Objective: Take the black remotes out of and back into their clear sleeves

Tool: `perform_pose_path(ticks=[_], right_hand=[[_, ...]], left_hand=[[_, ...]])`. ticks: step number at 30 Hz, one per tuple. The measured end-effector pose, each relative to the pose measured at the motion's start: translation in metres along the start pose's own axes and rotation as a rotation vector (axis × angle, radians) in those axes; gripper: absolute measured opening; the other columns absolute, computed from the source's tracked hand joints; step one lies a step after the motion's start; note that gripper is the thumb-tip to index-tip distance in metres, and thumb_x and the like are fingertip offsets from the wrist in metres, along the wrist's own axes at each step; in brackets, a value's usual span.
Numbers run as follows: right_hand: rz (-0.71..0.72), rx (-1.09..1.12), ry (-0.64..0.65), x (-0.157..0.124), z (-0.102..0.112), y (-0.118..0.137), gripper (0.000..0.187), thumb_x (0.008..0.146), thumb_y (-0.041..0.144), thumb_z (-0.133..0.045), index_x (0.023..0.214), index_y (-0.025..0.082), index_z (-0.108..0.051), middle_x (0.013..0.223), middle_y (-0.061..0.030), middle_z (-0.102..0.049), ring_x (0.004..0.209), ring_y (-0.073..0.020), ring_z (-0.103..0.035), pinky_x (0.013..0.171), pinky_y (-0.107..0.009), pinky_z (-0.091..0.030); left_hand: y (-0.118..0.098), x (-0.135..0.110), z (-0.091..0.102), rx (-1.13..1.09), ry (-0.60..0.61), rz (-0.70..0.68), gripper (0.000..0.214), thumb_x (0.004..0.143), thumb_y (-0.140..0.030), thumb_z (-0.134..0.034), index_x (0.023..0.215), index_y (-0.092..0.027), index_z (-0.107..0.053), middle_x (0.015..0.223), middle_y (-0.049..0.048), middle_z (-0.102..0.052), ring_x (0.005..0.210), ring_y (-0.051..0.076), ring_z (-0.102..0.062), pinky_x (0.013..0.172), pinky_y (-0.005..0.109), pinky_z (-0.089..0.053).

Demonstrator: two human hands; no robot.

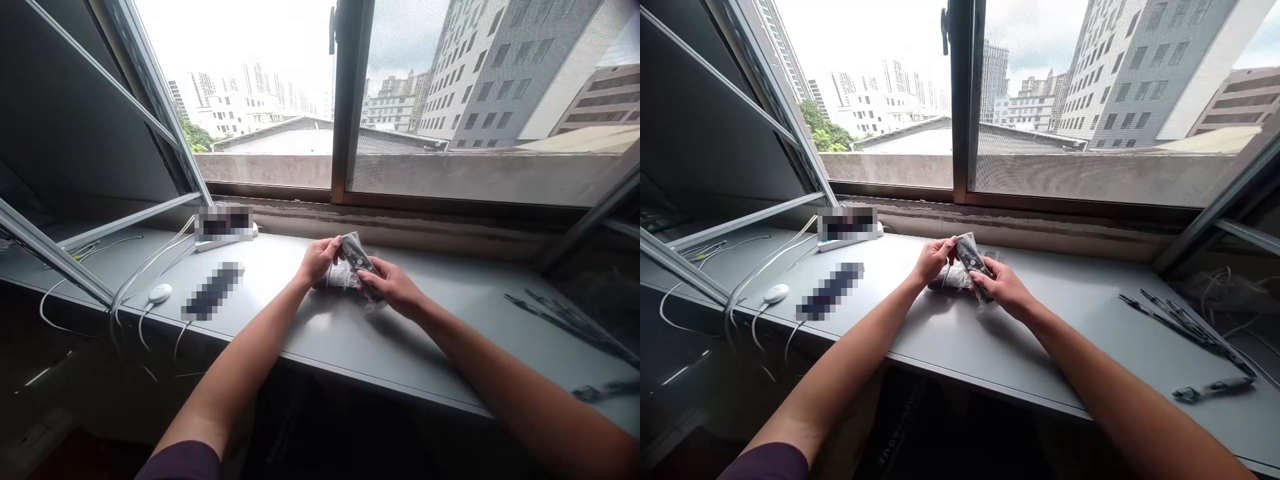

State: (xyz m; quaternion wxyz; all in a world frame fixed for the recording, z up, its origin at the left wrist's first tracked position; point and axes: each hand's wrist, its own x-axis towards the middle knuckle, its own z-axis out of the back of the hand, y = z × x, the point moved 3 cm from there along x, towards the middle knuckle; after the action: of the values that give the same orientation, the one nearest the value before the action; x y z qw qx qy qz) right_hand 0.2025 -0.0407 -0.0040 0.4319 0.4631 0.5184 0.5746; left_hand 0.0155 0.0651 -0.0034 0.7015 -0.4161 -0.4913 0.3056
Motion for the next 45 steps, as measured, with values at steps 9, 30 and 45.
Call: perform_pose_path(ticks=[9, 30, 45], right_hand=[[-0.004, 0.094, 0.137, -0.001, -0.017, -0.006, 0.062, 0.093, 0.053, -0.083, 0.145, 0.028, -0.059, 0.105, -0.0050, -0.078, 0.067, -0.0192, -0.073, 0.055, -0.031, -0.057], [-0.114, 0.357, 0.161, -0.006, -0.024, -0.015, 0.033, 0.096, 0.043, -0.084, 0.112, 0.021, -0.066, 0.102, -0.0070, -0.078, 0.062, -0.0146, -0.070, 0.047, -0.024, -0.055], [-0.149, 0.308, 0.194, -0.006, -0.031, -0.016, 0.036, 0.097, 0.049, -0.082, 0.099, 0.016, -0.069, 0.075, -0.0069, -0.076, 0.050, -0.0133, -0.065, 0.048, -0.023, -0.053]], left_hand=[[-0.003, -0.006, 0.008, 0.066, -0.060, -0.005, 0.067, 0.102, -0.074, -0.054, 0.067, -0.018, -0.061, 0.059, 0.0013, -0.060, 0.052, 0.011, -0.049, 0.050, 0.025, -0.033], [-0.001, 0.001, 0.009, -0.120, -0.012, 0.034, 0.062, 0.096, -0.074, -0.065, 0.072, -0.017, -0.069, 0.065, 0.0007, -0.056, 0.058, 0.012, -0.048, 0.056, 0.027, -0.041], [0.011, 0.010, 0.015, -0.072, 0.017, 0.037, 0.064, 0.095, -0.073, -0.068, 0.063, -0.018, -0.062, 0.058, -0.0002, -0.050, 0.055, 0.012, -0.047, 0.056, 0.028, -0.039]])
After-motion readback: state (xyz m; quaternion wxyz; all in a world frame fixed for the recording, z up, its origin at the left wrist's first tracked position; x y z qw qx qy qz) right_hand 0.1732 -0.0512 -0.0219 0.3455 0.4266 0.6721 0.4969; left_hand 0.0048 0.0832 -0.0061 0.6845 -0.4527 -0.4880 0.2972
